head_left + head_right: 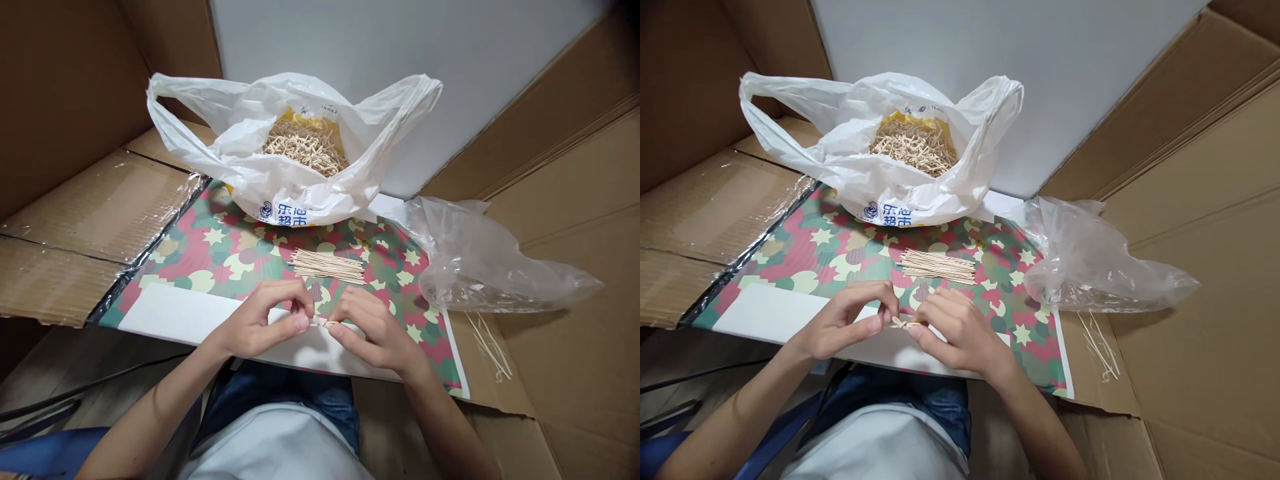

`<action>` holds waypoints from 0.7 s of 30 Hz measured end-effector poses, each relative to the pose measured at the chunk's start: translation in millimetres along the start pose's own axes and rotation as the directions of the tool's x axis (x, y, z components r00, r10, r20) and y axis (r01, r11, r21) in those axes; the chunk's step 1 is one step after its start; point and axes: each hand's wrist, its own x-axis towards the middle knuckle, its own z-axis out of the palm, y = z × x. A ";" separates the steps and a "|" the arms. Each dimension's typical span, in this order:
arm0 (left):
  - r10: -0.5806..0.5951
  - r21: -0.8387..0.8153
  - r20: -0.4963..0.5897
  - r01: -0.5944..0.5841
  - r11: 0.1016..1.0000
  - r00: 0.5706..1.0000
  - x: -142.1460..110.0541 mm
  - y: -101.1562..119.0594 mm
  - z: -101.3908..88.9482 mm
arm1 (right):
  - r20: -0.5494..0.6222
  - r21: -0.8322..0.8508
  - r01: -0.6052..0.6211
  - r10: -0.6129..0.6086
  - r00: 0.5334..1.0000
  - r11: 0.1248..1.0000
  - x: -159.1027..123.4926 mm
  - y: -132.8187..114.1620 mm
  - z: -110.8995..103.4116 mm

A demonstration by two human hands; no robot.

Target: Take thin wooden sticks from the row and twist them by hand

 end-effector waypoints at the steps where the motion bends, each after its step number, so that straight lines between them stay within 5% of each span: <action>1: 0.008 0.006 -0.035 -0.007 1.000 0.999 -0.6 -0.5 0.4 | -0.011 -0.026 -0.002 0.002 1.000 1.000 0.2 0.4 0.7; 11: 0.165 0.172 -0.209 -0.130 0.976 0.964 -0.6 2.4 6.2 | -0.149 -0.128 -0.020 0.000 0.989 0.992 0.1 0.4 -0.4; 17: 0.255 0.273 -0.270 -0.180 0.945 0.928 -6.8 1.4 7.5 | -0.263 -0.306 0.065 -0.150 0.953 0.950 4.2 -0.8 0.2; 21: 0.258 0.281 -0.441 -0.141 0.949 0.860 -15.6 -1.7 1.3 | -0.336 -0.420 0.124 -0.281 0.899 0.899 7.2 -0.5 -3.2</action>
